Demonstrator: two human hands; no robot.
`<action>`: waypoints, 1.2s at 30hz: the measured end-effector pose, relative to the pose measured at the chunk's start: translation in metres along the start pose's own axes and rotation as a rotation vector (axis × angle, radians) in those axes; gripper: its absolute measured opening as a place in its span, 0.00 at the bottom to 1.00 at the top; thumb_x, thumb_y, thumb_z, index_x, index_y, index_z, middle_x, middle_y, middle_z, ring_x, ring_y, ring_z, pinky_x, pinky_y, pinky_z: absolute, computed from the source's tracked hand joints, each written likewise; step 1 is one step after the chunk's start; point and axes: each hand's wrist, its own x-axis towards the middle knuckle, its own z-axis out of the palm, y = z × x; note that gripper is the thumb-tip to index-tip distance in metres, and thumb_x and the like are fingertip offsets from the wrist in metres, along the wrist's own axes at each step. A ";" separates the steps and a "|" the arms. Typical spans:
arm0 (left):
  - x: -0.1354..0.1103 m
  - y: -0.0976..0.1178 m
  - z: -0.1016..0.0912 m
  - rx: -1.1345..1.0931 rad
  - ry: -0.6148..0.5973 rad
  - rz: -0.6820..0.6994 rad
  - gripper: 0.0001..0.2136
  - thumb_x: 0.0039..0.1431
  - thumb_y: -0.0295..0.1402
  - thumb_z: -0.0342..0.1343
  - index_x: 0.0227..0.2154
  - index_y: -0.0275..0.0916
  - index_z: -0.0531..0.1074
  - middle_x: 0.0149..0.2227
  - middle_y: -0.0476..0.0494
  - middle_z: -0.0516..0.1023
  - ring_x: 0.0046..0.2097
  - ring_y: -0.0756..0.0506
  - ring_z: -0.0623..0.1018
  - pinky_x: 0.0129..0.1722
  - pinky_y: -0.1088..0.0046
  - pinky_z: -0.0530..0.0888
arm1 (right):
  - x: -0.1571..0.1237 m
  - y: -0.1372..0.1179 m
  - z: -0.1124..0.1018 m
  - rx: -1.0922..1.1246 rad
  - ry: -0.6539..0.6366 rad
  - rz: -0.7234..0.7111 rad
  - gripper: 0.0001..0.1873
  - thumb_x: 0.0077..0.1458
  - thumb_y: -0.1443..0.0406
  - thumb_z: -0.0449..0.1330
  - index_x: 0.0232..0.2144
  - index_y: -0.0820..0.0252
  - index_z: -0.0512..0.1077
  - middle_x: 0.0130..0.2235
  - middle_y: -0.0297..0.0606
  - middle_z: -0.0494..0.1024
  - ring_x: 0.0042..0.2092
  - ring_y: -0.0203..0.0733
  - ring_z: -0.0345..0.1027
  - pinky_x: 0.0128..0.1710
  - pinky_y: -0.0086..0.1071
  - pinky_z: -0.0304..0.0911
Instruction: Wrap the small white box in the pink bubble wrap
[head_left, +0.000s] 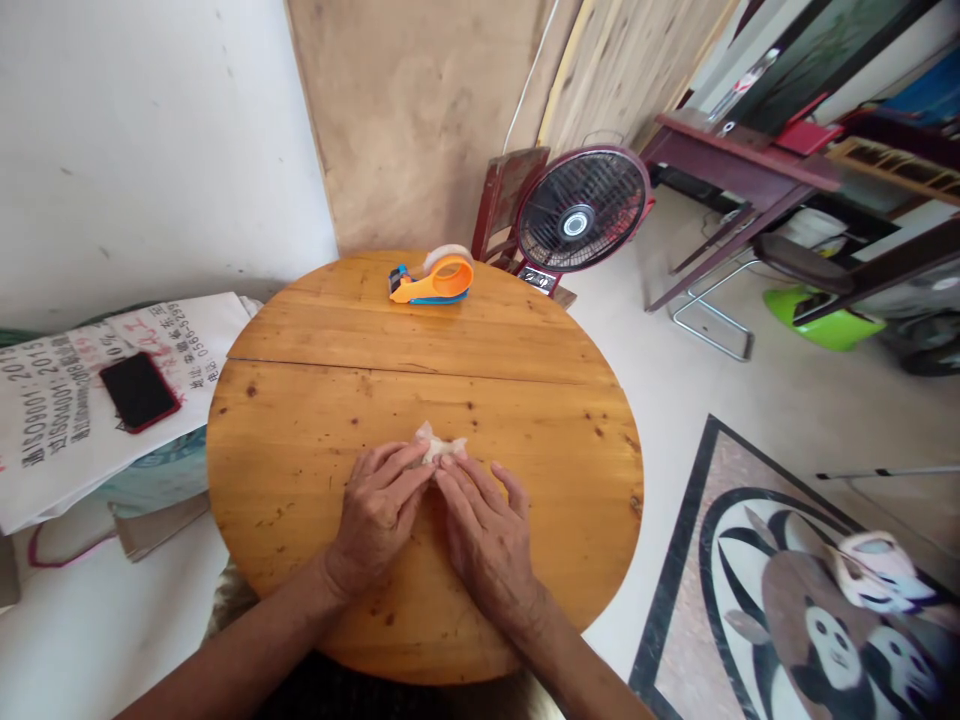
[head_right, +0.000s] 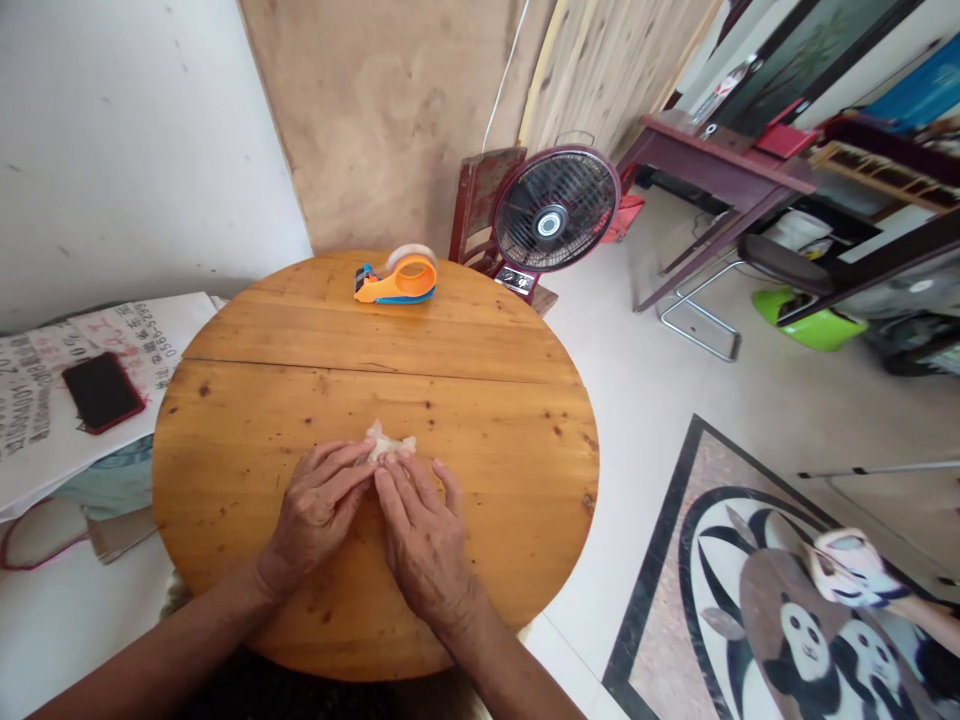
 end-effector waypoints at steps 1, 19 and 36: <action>0.000 0.000 0.000 -0.002 -0.002 -0.001 0.10 0.63 0.23 0.54 0.43 0.39 0.76 0.50 0.41 0.79 0.50 0.41 0.73 0.50 0.58 0.72 | 0.001 -0.001 0.000 -0.009 -0.008 -0.006 0.26 0.60 0.76 0.51 0.59 0.59 0.64 0.54 0.41 0.77 0.60 0.45 0.66 0.63 0.46 0.51; 0.000 0.000 0.000 0.000 0.011 0.001 0.10 0.62 0.23 0.55 0.43 0.39 0.76 0.50 0.41 0.79 0.50 0.41 0.73 0.50 0.60 0.72 | -0.005 -0.011 -0.003 -0.003 -0.029 0.039 0.24 0.60 0.75 0.52 0.58 0.62 0.65 0.57 0.44 0.74 0.62 0.46 0.63 0.62 0.45 0.50; 0.001 -0.001 0.001 -0.012 0.018 -0.002 0.10 0.62 0.24 0.56 0.44 0.39 0.75 0.49 0.42 0.79 0.50 0.41 0.73 0.51 0.59 0.72 | -0.004 -0.008 -0.004 0.039 -0.047 0.034 0.26 0.59 0.76 0.52 0.59 0.63 0.62 0.56 0.44 0.75 0.62 0.44 0.63 0.63 0.44 0.50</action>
